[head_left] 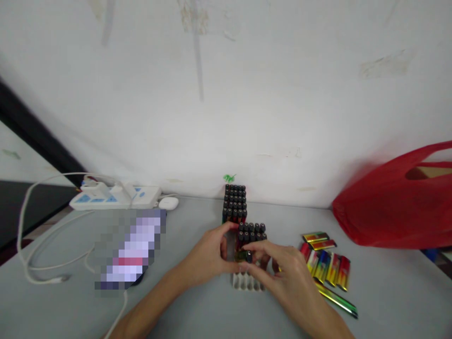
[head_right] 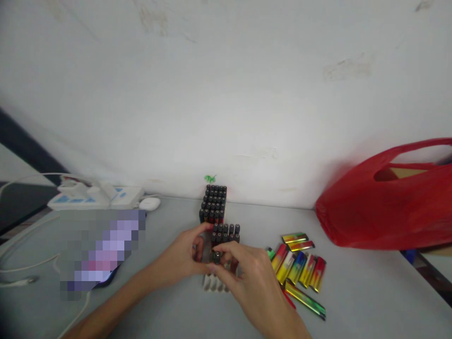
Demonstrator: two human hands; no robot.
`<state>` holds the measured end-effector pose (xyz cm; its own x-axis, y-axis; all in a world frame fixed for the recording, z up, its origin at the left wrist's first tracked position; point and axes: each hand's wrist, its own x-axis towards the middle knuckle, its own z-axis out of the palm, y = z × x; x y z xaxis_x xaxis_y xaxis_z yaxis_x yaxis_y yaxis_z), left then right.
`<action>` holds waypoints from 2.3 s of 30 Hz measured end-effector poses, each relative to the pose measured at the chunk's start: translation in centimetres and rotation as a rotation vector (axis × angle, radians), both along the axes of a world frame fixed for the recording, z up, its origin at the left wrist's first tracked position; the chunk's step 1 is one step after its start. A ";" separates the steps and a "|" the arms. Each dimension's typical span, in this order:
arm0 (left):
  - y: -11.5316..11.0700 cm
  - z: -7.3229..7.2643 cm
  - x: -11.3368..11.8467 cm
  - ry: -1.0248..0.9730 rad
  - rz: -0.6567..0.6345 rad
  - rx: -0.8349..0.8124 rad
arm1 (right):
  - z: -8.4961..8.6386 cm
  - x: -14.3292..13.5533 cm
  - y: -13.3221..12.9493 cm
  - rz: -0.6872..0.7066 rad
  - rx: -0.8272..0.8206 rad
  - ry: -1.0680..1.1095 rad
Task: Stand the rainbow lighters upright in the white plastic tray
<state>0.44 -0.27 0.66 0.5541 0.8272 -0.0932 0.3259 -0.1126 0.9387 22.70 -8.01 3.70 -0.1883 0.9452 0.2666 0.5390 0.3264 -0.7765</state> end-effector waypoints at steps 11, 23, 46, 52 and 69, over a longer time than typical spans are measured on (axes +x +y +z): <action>-0.1 0.0 0.1 -0.033 0.022 0.019 | 0.1 -0.4 -0.3 0.035 -0.083 0.045; 0.0 0.2 0.1 0.042 0.052 0.019 | 0.8 2.4 1.2 -0.377 0.004 -0.080; -0.1 0.3 0.1 0.062 0.058 0.040 | -0.5 11.3 3.0 -0.890 -0.374 -0.908; -0.2 0.3 0.2 0.080 0.063 0.049 | -1.5 11.6 3.3 -0.840 -0.350 -0.871; -0.1 0.0 0.1 0.071 0.061 0.063 | -3.5 11.0 5.0 -0.573 -0.190 -0.165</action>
